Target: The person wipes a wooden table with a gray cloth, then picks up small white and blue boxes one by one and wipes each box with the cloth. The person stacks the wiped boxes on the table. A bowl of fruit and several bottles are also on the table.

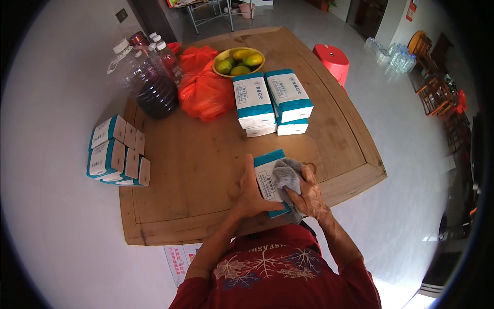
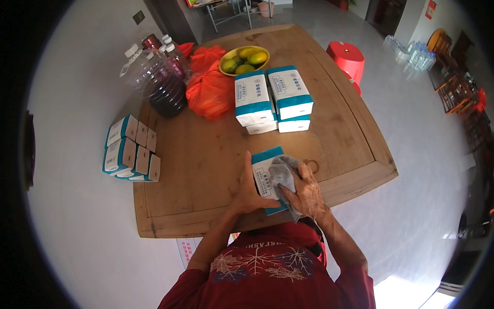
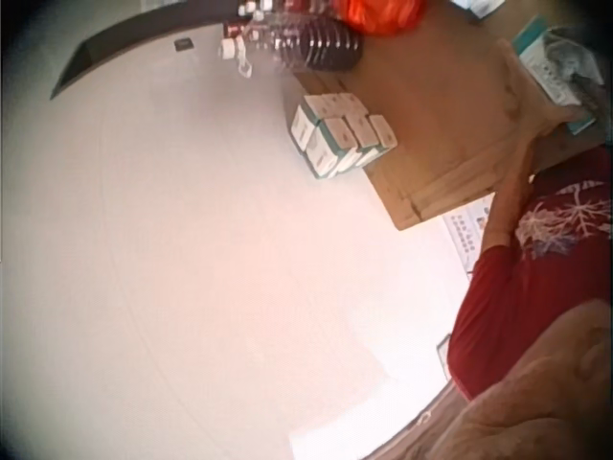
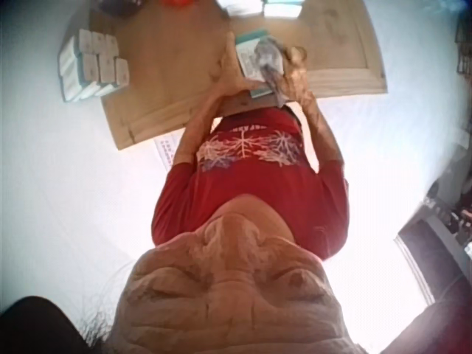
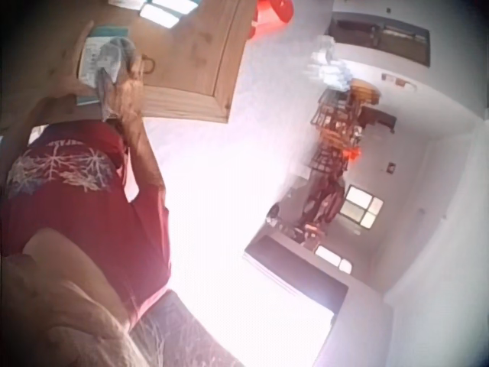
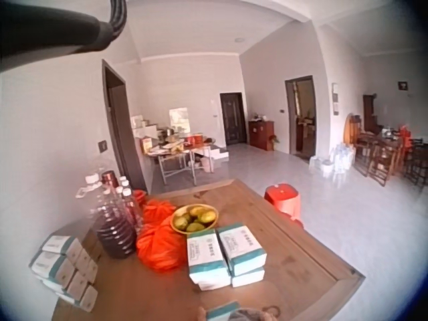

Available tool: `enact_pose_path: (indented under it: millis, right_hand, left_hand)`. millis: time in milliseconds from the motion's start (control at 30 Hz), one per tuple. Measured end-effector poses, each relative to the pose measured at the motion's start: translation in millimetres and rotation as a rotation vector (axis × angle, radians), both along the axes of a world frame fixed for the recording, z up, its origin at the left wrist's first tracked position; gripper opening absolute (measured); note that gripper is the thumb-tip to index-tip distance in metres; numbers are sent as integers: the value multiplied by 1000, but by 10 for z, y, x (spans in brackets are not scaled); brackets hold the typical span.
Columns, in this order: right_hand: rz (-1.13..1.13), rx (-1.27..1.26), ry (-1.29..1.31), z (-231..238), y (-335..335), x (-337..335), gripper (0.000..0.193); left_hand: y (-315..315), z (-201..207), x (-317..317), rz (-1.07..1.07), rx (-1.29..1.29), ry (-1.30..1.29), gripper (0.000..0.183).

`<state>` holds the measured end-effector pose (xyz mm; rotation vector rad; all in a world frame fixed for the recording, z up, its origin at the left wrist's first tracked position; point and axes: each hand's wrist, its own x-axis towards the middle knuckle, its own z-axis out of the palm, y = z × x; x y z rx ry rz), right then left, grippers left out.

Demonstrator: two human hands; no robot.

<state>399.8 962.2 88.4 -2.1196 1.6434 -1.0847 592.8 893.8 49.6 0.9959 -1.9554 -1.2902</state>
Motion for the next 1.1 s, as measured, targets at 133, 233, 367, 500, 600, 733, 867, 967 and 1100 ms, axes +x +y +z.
enact_pose_path:
  millis: [133, 233, 367, 500, 600, 733, 867, 967, 1100]
  right_hand:
    - [6, -12, 169, 156, -303, 67, 51]
    - [-20, -11, 100, 137, -555, 95, 53]
    - [50, -72, 132, 158, -632, 121, 52]
    - [231, -32, 224, 224, -320, 132, 51]
    - [269, -4, 221, 256, -87, 172, 53]
    - [180, 10, 292, 235, -241, 199, 48]
    - [140, -61, 306, 285, -598, 410, 45]
    - [32, -60, 282, 245, -742, 473, 45]
    - [-35, -136, 270, 144, -764, 434, 46]
  left_hand:
    - [-14, 55, 44, -16, 84, -22, 148]
    - [-35, 40, 19, -22, 99, -13, 147]
    - [-58, 64, 16, -8, 49, -59, 147]
    - [-45, 19, 37, 25, 9, -22, 148]
    - [-51, -112, 40, 37, -174, 32, 149]
    - [-28, 61, 45, 10, 31, -9, 151]
    - [-80, -58, 56, -17, 46, 22, 152]
    - [-64, 34, 34, 15, 77, -10, 151]
    - [-62, 118, 15, 23, 106, 16, 148]
